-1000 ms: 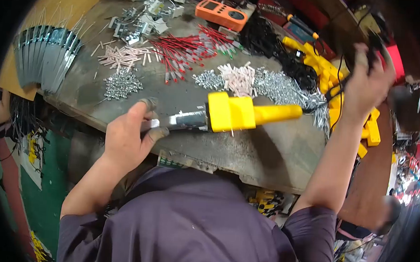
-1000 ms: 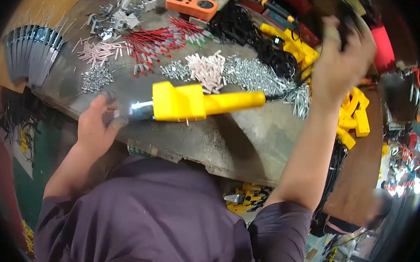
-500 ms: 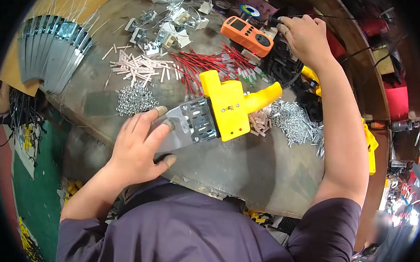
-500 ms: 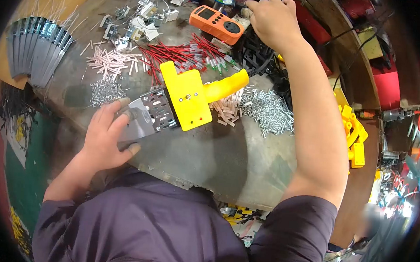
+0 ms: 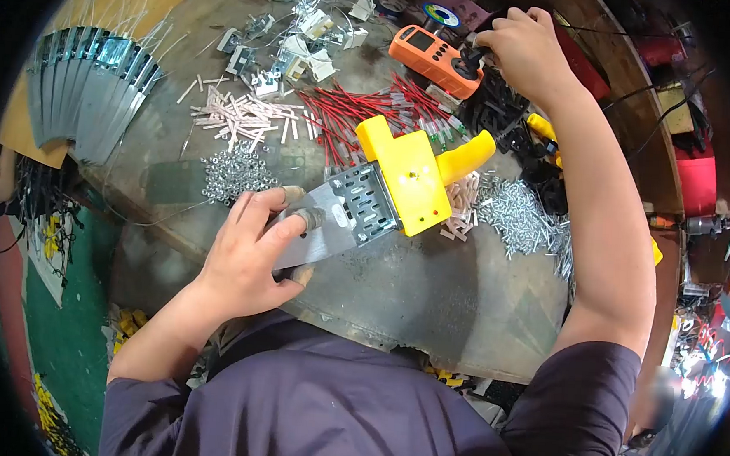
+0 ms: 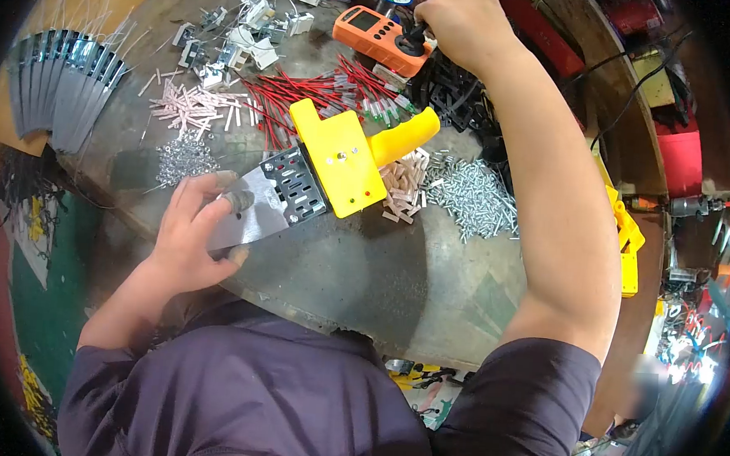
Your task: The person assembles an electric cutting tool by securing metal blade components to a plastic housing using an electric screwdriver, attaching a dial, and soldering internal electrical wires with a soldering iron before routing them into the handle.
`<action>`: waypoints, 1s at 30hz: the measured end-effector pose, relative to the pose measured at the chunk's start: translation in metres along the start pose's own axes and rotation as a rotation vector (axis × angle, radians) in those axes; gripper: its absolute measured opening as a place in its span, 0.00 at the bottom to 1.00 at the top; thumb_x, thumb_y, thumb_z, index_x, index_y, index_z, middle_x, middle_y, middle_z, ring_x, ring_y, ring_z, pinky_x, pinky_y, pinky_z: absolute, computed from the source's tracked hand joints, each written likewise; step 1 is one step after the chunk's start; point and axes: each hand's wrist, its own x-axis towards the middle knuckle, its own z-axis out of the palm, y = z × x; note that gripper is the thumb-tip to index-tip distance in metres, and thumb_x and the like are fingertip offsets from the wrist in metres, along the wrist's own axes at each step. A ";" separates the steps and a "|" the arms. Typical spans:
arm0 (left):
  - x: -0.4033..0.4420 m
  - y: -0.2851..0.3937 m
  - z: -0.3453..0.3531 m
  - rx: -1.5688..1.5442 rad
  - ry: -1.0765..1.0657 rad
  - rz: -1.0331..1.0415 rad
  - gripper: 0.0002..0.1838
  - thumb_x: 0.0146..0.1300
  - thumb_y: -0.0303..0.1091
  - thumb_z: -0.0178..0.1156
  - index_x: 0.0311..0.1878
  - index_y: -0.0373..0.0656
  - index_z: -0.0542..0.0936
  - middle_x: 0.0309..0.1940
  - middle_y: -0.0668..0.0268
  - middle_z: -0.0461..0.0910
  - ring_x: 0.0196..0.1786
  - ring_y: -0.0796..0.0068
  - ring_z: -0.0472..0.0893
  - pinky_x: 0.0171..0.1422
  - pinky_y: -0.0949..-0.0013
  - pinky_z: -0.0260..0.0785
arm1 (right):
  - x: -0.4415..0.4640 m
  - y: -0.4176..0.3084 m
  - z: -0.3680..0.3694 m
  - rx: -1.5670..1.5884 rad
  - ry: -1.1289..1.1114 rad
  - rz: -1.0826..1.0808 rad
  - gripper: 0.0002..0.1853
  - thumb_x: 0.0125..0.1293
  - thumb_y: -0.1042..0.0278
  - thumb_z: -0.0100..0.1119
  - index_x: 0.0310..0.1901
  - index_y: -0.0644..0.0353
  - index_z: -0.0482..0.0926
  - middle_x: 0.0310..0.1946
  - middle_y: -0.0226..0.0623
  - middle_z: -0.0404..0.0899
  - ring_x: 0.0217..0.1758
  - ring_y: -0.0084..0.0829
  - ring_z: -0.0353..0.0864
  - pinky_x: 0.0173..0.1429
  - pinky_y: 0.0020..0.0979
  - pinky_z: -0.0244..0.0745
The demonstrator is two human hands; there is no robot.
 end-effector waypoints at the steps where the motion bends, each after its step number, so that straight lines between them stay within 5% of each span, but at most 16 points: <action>1: 0.000 -0.001 -0.001 0.016 -0.055 0.007 0.35 0.33 0.31 0.75 0.49 0.41 0.71 0.58 0.50 0.69 0.49 0.49 0.77 0.53 0.55 0.72 | 0.001 0.000 0.001 0.016 -0.026 -0.018 0.14 0.54 0.70 0.65 0.44 0.49 0.84 0.36 0.29 0.80 0.52 0.33 0.72 0.66 0.44 0.56; 5: -0.004 0.000 0.007 -0.063 0.017 -0.012 0.31 0.36 0.28 0.73 0.48 0.42 0.72 0.55 0.52 0.70 0.50 0.53 0.75 0.51 0.58 0.71 | 0.009 0.003 -0.003 -0.016 0.026 -0.135 0.10 0.57 0.70 0.63 0.42 0.52 0.83 0.33 0.32 0.80 0.45 0.32 0.76 0.58 0.39 0.65; 8: -0.006 0.000 0.010 -0.107 -0.011 -0.046 0.29 0.38 0.27 0.72 0.47 0.41 0.72 0.55 0.53 0.70 0.52 0.52 0.75 0.52 0.58 0.72 | 0.020 -0.001 -0.011 0.018 -0.194 -0.140 0.04 0.52 0.62 0.59 0.27 0.46 0.84 0.30 0.29 0.82 0.44 0.32 0.77 0.49 0.39 0.62; 12: -0.005 -0.003 0.010 -0.041 -0.008 -0.012 0.31 0.38 0.27 0.73 0.48 0.40 0.70 0.57 0.51 0.70 0.54 0.49 0.75 0.54 0.56 0.71 | 0.028 -0.011 0.009 -0.099 -0.181 -0.112 0.06 0.54 0.62 0.57 0.27 0.48 0.84 0.30 0.28 0.82 0.43 0.32 0.77 0.49 0.36 0.63; 17: -0.006 0.000 0.011 -0.028 -0.017 -0.053 0.30 0.36 0.27 0.74 0.47 0.39 0.72 0.56 0.53 0.72 0.55 0.50 0.74 0.54 0.57 0.71 | 0.004 -0.005 -0.018 0.020 -0.154 -0.089 0.10 0.59 0.60 0.58 0.35 0.55 0.83 0.38 0.39 0.81 0.46 0.40 0.78 0.49 0.42 0.70; 19: -0.007 0.000 0.013 -0.064 -0.021 -0.050 0.31 0.36 0.26 0.75 0.47 0.38 0.71 0.56 0.53 0.73 0.55 0.50 0.74 0.55 0.57 0.70 | -0.020 0.008 -0.048 0.395 -0.001 0.036 0.15 0.62 0.61 0.60 0.45 0.62 0.78 0.42 0.48 0.79 0.47 0.47 0.79 0.51 0.42 0.73; 21: -0.007 0.000 0.012 0.014 -0.020 -0.060 0.31 0.36 0.26 0.75 0.47 0.38 0.72 0.56 0.53 0.73 0.55 0.50 0.74 0.56 0.57 0.70 | -0.057 0.019 -0.073 0.689 0.036 0.259 0.13 0.62 0.65 0.58 0.46 0.61 0.78 0.43 0.50 0.78 0.47 0.43 0.79 0.50 0.37 0.74; 23: -0.007 0.000 0.013 0.007 -0.014 -0.055 0.32 0.36 0.26 0.74 0.48 0.38 0.72 0.55 0.53 0.73 0.55 0.50 0.74 0.56 0.57 0.69 | -0.096 0.029 -0.080 0.803 -0.170 0.499 0.13 0.61 0.67 0.58 0.46 0.61 0.78 0.39 0.50 0.80 0.42 0.40 0.81 0.47 0.36 0.75; 24: -0.007 -0.001 0.012 0.011 -0.022 -0.045 0.31 0.38 0.25 0.73 0.49 0.39 0.72 0.56 0.54 0.72 0.57 0.51 0.74 0.56 0.57 0.69 | -0.134 0.049 -0.031 0.818 -0.180 0.483 0.09 0.61 0.69 0.58 0.42 0.56 0.82 0.30 0.35 0.80 0.34 0.30 0.77 0.44 0.33 0.72; 25: -0.007 -0.001 0.013 0.018 -0.032 -0.036 0.30 0.41 0.25 0.72 0.51 0.39 0.72 0.57 0.54 0.71 0.58 0.52 0.73 0.56 0.58 0.69 | -0.157 0.047 -0.012 0.805 -0.211 0.437 0.10 0.64 0.66 0.54 0.43 0.60 0.80 0.28 0.37 0.79 0.28 0.30 0.77 0.35 0.31 0.72; 27: -0.006 0.002 0.013 0.030 -0.031 -0.027 0.31 0.40 0.24 0.72 0.51 0.38 0.72 0.57 0.53 0.71 0.57 0.51 0.73 0.57 0.57 0.69 | -0.192 0.018 0.010 0.682 -0.265 0.507 0.11 0.60 0.69 0.58 0.45 0.59 0.79 0.36 0.42 0.79 0.44 0.40 0.80 0.49 0.35 0.74; 30: -0.005 0.005 0.013 0.038 -0.018 -0.009 0.31 0.39 0.24 0.72 0.51 0.37 0.71 0.56 0.52 0.71 0.56 0.50 0.73 0.58 0.56 0.68 | -0.215 -0.018 0.048 0.525 -0.041 0.482 0.10 0.60 0.71 0.56 0.43 0.55 0.81 0.36 0.39 0.77 0.47 0.43 0.78 0.49 0.40 0.74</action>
